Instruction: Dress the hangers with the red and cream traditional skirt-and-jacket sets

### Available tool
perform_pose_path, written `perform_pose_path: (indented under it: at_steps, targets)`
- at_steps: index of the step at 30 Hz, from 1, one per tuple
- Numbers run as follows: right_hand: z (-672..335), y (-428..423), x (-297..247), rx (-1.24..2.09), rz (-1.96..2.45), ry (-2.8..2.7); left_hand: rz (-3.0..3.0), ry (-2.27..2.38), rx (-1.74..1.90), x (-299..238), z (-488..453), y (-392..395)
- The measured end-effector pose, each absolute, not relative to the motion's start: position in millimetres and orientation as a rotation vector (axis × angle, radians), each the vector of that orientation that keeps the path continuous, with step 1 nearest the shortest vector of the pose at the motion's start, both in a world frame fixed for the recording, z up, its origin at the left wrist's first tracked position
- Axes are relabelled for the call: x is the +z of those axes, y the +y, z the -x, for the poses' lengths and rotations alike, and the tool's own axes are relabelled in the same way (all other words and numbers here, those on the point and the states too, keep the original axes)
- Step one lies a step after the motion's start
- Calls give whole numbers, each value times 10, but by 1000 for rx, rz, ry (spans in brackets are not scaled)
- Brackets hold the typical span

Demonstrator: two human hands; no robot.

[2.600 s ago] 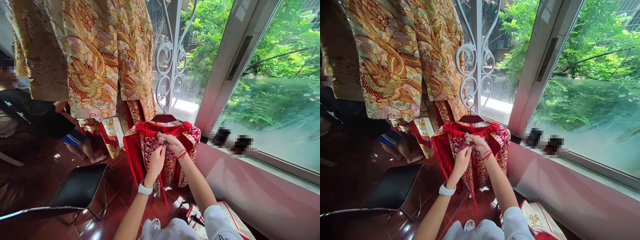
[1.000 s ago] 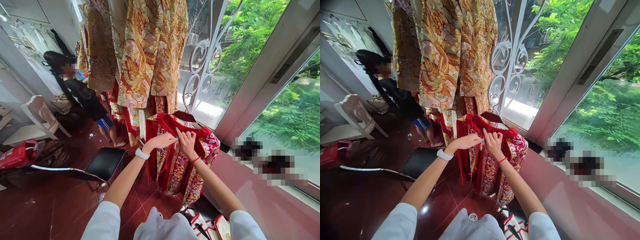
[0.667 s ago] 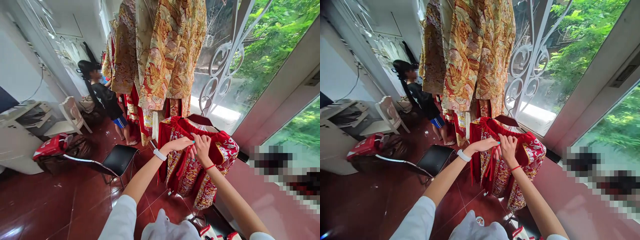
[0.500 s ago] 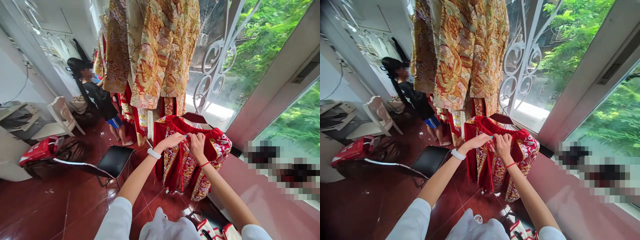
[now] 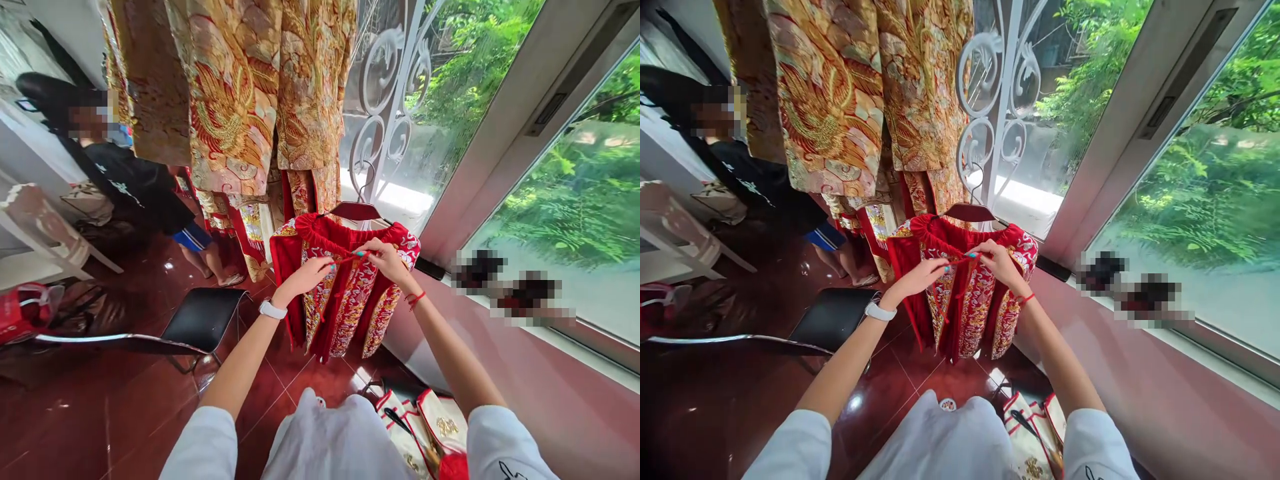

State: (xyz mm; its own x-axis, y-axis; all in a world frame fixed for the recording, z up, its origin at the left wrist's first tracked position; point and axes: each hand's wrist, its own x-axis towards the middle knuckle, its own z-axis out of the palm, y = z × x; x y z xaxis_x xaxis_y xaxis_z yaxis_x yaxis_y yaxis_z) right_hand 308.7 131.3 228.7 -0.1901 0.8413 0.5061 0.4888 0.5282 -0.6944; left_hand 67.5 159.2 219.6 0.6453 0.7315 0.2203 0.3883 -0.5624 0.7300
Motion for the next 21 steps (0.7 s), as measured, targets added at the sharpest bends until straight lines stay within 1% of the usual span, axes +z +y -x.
perform_pose_path:
  at_steps: [2, 4, 6, 8, 12, 15, 18, 21]
  targets:
    - [-3102, 1324, 2315, 514, 1062, -1829, -2339, 921, 951, 2303, -748, 1507]
    - [-3089, 1329, 2335, 545, 1049, -1843, -2425, 854, 1065, 2415, -869, 1466]
    - [-3073, 1326, 2348, 533, 1039, -1889, -2458, 791, 996, 2490, -998, 1489]
    - [-3066, 1313, 2345, 443, 1036, -1956, -2424, 802, 874, 2516, -1097, 1558]
    - [-3062, 1268, 2265, 94, 1094, -2040, -2314, 776, 803, 2476, -1164, 1667]
    - [-3044, 1232, 2182, -105, 1118, -2018, -2315, 725, 832, 2460, -1140, 1628]
    - [-3018, 1220, 2129, -178, 1090, -1955, -2345, 717, 905, 2607, -1034, 1458]
    - [-2998, 1231, 2103, -231, 1033, -1871, -2380, 637, 1178, 2968, -781, 1155]
